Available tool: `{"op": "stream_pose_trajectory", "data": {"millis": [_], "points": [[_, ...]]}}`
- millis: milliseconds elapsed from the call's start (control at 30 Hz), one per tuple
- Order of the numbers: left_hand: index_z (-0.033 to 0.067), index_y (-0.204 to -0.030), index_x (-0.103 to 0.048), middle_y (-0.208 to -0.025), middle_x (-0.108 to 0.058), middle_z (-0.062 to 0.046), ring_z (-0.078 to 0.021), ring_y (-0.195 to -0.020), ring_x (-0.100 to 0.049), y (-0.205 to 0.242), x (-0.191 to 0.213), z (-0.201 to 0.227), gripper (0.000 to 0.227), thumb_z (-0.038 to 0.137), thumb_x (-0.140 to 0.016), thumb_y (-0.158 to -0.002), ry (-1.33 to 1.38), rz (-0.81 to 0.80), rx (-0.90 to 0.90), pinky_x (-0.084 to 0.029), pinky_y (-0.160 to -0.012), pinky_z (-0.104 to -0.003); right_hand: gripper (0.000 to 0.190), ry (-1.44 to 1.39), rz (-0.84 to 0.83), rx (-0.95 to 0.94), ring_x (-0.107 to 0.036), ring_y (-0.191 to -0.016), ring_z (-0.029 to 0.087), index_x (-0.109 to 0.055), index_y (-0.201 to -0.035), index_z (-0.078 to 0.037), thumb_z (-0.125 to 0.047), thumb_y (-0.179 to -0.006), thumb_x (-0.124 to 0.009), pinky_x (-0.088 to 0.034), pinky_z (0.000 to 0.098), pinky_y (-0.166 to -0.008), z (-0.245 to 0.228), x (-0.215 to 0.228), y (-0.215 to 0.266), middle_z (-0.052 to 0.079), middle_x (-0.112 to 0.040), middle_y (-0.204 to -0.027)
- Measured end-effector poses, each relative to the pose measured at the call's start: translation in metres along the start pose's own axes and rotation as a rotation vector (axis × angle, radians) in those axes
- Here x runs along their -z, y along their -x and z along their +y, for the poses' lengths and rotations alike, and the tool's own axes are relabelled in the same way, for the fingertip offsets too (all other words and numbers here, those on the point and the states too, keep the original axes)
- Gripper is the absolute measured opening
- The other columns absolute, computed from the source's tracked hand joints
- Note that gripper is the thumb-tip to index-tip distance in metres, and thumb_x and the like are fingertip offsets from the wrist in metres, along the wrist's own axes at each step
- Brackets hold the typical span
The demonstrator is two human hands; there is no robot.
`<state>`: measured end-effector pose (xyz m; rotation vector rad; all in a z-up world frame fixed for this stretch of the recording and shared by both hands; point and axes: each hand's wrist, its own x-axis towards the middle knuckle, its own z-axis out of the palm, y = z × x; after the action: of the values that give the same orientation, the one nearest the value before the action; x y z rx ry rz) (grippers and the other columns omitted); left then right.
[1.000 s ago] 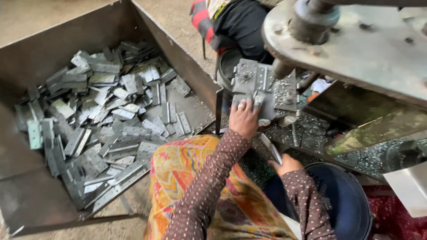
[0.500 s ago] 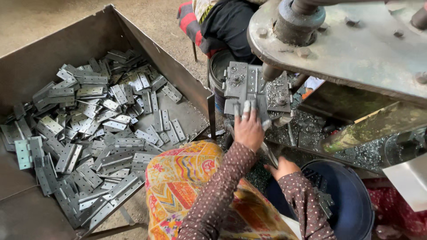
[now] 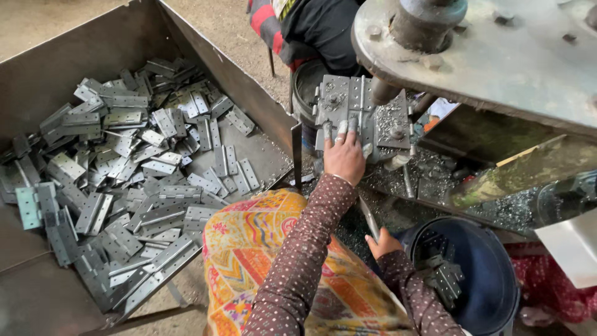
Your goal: The person operates a manual press machine to process metal hinges. They pick up a hinge from a metal bin, place it into the press, and use a lever to activate the machine. The processed hinge is then dropped into a bucket.
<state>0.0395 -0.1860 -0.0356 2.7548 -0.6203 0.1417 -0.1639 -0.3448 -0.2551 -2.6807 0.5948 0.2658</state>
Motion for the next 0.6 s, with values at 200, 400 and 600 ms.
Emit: {"op": "stream_pose_trajectory", "data": {"millis": [200,400,600], "points": [[0.0056,-0.123,-0.069,-0.153,-0.051,-0.013,-0.0242,-0.139,-0.051,-0.028,-0.004,0.001,0.036,0.023,-0.043,-0.103,-0.034,-0.138,0.003,-0.03,-0.12,-0.056,0.063,0.153,-0.154,-0.051,-0.073,-0.088,0.043,-0.064,-0.109,-0.004,-0.06,-0.081,-0.072,-0.058,0.051,-0.078,0.001,0.046,-0.018,0.026,-0.073,-0.092],[0.0081,-0.11,-0.074,-0.145,-0.055,-0.012,-0.0261,-0.135,-0.052,-0.035,-0.003,-0.003,0.033,0.023,-0.05,-0.093,-0.08,0.191,-0.055,-0.028,-0.119,-0.059,0.058,0.017,0.12,-0.063,-0.07,-0.084,0.047,-0.058,-0.123,-0.008,-0.053,-0.087,-0.063,-0.054,0.0569,-0.075,-0.011,-0.002,-0.004,0.024,-0.073,-0.089],[0.0097,-0.112,-0.074,-0.137,-0.063,-0.011,-0.0274,-0.133,-0.054,-0.044,-0.013,-0.008,0.03,0.021,-0.05,-0.098,-0.015,0.082,-0.041,-0.033,-0.115,-0.058,0.064,0.062,-0.263,-0.109,-0.073,-0.083,0.04,-0.06,-0.107,-0.002,-0.06,-0.084,-0.07,-0.059,0.0509,-0.075,0.003,0.043,-0.035,0.023,-0.074,-0.09]]}}
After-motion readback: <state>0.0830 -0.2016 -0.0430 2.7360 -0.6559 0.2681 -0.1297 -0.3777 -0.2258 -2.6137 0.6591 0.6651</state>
